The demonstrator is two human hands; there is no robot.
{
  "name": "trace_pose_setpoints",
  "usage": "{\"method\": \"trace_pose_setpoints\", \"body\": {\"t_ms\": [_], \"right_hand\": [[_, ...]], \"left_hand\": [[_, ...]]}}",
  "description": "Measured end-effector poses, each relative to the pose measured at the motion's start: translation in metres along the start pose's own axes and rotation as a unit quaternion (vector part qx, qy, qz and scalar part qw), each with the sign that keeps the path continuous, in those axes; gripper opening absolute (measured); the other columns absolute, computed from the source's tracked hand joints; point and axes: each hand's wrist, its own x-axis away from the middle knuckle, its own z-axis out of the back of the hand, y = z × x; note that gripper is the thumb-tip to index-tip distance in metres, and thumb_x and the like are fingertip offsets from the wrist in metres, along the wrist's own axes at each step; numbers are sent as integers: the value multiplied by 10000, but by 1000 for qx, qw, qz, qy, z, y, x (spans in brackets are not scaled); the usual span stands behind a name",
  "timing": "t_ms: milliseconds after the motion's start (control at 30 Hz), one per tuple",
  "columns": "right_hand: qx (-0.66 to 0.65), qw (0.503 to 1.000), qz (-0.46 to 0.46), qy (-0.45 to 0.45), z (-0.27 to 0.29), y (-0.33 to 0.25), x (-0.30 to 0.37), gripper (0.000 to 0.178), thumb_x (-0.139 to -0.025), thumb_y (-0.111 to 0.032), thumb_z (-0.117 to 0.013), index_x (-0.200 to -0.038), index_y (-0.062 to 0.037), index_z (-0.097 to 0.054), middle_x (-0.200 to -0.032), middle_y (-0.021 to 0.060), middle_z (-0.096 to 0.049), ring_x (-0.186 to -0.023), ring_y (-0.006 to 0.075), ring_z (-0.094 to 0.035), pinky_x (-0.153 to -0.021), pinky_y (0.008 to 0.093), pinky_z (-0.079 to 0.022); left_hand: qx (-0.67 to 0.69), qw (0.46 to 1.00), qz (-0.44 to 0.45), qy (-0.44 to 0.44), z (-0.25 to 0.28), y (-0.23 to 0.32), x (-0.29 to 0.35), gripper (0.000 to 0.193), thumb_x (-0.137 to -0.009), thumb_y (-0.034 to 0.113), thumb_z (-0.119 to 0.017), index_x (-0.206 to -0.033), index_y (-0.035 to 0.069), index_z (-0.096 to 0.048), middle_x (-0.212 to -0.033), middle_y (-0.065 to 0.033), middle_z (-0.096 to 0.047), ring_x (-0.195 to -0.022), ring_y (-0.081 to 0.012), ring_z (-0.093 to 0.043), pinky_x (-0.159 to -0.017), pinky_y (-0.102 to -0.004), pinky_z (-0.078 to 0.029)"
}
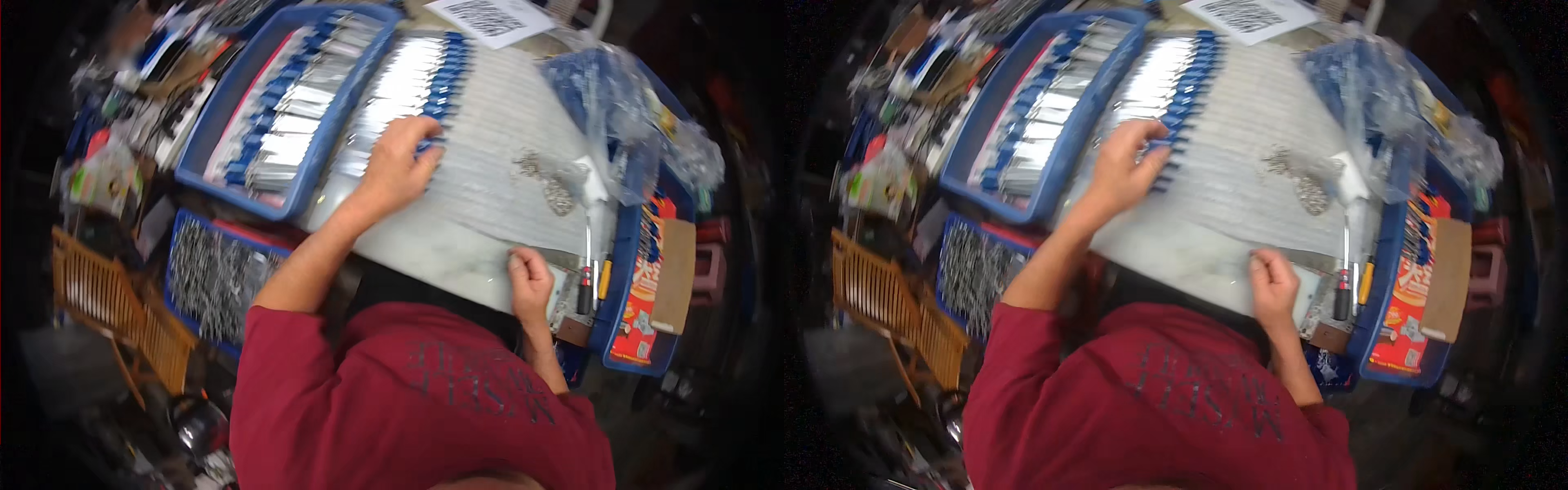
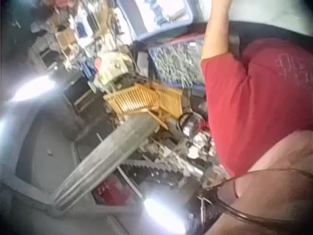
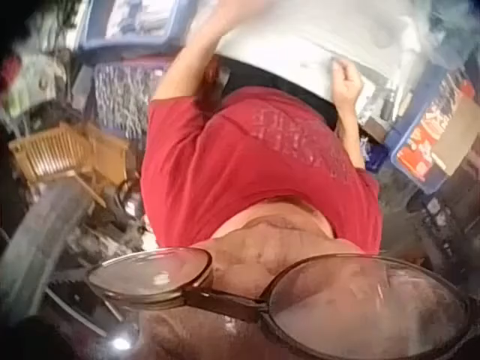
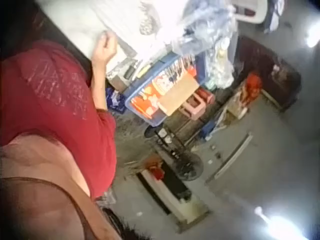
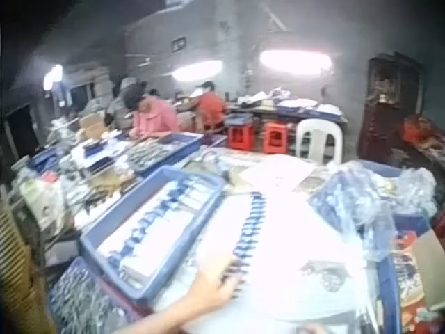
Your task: Assembling small metal components and spring clips at a manual workstation using a handheld applicator tool.
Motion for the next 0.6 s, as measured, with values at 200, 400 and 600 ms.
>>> {"method": "trace_pose_setpoints", "body": {"t_ms": [200,400,600], "right_hand": [[-85,996,-3,27,-8,6,1,131,-799,-76,-501,-902,-7,-543,-719,-36,-490,-619,26,-399,-555,148,-314],[-74,996,11,57,-5,11,-1,137,-813,-98,-495,-901,-8,-548,-677,-47,-489,-508,-5,-320,-456,131,-237],[-55,997,28,45,-7,8,-1,145,-821,-90,-484,-906,13,-540,-692,-29,-474,-570,20,-370,-490,136,-269]], "left_hand": [[-22,998,31,45,64,10,103,157,-660,23,-542,-809,6,-498,-768,-128,-517,-748,-288,-493,-662,-343,-391],[-154,946,210,190,151,-24,174,137,-693,34,-549,-826,10,-527,-746,-111,-548,-645,-217,-540,-597,-300,-437],[-269,890,347,125,207,-79,253,166,-706,90,-552,-847,6,-529,-742,-110,-571,-666,-196,-557,-612,-284,-436]]}}
